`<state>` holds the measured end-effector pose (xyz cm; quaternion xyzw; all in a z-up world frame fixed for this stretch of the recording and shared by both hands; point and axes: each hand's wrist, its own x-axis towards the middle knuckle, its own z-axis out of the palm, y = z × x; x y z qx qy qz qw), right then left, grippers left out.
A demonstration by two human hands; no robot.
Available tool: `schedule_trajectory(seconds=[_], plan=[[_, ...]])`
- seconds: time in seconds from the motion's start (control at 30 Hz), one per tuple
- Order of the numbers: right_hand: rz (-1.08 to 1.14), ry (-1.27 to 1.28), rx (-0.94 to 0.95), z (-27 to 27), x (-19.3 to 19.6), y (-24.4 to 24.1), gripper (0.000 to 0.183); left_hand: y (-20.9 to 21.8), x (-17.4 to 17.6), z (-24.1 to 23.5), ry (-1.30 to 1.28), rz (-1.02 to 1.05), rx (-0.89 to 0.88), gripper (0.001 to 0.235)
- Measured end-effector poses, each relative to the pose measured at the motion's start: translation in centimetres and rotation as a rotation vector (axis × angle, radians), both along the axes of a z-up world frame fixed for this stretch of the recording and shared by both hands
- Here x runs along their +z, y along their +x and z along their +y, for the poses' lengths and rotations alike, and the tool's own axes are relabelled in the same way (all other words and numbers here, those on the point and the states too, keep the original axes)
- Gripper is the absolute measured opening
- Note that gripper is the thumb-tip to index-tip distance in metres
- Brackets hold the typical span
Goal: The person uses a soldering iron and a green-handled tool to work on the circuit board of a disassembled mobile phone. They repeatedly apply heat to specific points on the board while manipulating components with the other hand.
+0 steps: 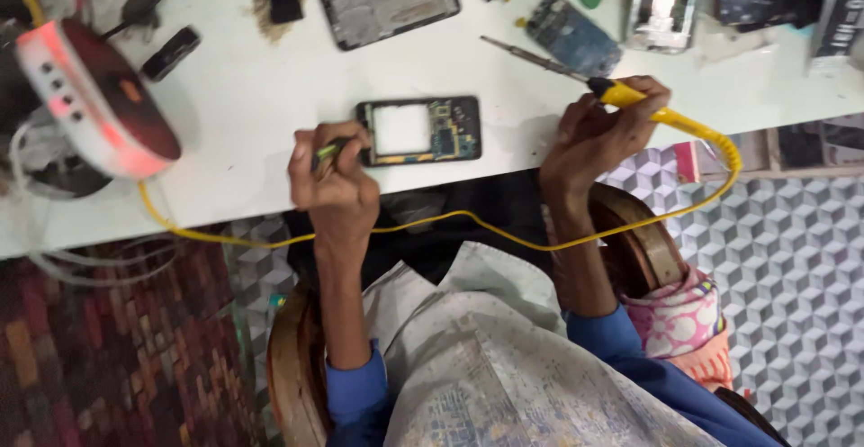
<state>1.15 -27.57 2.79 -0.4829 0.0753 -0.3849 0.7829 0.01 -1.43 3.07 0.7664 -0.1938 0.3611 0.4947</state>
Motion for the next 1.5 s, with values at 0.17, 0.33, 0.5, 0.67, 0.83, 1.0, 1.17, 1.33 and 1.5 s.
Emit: schedule_trajectory(seconds=[0.17,0.33,0.5,0.67,0.83,1.0,1.17,1.33,1.5], plan=[[-0.016,-0.030,-0.009,-0.2,0.3,0.1,0.042,0.1,-0.3,-0.7,0.041,-0.042,0.099,0.067],[-0.106,-0.010,-0.023,0.3,-0.2,0.3,0.035,-0.3,0.7,-0.5,-0.017,-0.006,0.003,0.063],[0.021,0.043,-0.148,0.8,0.0,-0.2,0.032,-2.9,2.1,-0.8,0.193,0.083,0.035,0.047],[-0.054,-0.030,-0.114,1.1,0.1,-0.1,0.029,-1.8,-0.4,-1.5,-0.053,-0.099,-0.115,0.067],[-0.060,0.012,-0.122,1.1,-0.2,0.2,0.024,-2.1,-2.3,-2.2,-0.026,-0.128,-0.073,0.085],[-0.078,-0.016,-0.097,1.1,-0.4,0.1,0.025,-2.7,-2.6,-4.3,0.034,0.026,0.067,0.096],[-0.078,-0.025,-0.083,0.9,-0.1,-0.3,0.027,-3.7,-2.6,-5.4,0.204,0.031,0.091,0.068],[-0.107,0.033,-0.094,0.7,0.5,-0.1,0.032,-3.2,-1.9,-7.9,-0.135,-0.074,0.010,0.046],[-0.086,0.083,-0.093,0.7,0.6,-0.2,0.035,-1.6,0.3,-10.3,-0.188,0.315,-0.208,0.031]])
